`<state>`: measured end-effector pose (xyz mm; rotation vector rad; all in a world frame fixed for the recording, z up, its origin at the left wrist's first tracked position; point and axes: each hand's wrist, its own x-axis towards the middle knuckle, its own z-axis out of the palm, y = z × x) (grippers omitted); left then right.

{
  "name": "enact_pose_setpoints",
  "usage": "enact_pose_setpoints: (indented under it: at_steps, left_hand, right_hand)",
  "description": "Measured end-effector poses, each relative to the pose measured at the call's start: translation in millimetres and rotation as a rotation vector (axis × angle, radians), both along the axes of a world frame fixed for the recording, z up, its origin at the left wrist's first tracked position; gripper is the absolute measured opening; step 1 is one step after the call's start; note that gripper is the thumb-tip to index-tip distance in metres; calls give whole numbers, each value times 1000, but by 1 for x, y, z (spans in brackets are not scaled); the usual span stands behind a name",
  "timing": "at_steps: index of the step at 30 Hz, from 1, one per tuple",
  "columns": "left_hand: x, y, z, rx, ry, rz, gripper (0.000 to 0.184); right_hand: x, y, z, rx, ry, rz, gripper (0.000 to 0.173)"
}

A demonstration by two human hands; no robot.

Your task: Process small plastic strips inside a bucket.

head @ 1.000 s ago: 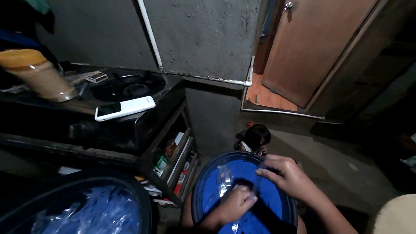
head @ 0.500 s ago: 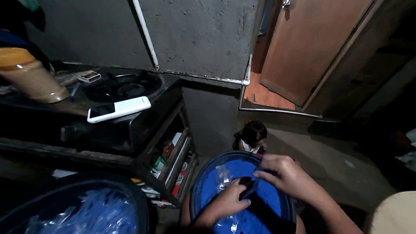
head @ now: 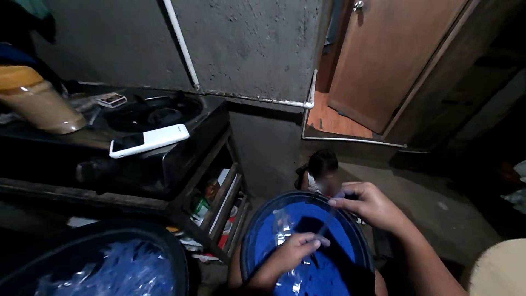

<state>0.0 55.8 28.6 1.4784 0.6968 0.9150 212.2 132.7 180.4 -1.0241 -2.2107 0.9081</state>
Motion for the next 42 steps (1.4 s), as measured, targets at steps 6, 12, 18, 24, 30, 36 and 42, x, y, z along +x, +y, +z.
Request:
enact_pose_setpoints:
  at_steps: [6, 12, 18, 24, 30, 36, 42]
  left_hand:
    - [3, -5, 6, -400, -302, -226, 34]
    - [9, -4, 11, -484, -380, -105, 27]
    - [11, -5, 2, -555, -370, 31, 33]
    - [7, -13, -7, -479, -290, -23, 28]
    - [6, -15, -18, -449, -156, 111, 27]
    - [-14, -35, -49, -321, -6, -52, 29]
    - [-35, -45, -60, -246, 107, -116, 35]
  right_hand:
    - [11, 15, -10, -68, -3, -255, 16]
    - [8, 6, -56, -423, 276, -130, 33]
    - [-18, -24, -117, -620, 299, 38, 20]
    - [-20, -25, -122, -610, 406, -94, 20]
    - [-31, -44, -143, -791, 424, 54, 28]
    - [-16, -30, -146, -833, 531, -148, 27]
    - [-7, -32, -131, -785, 556, -251, 26]
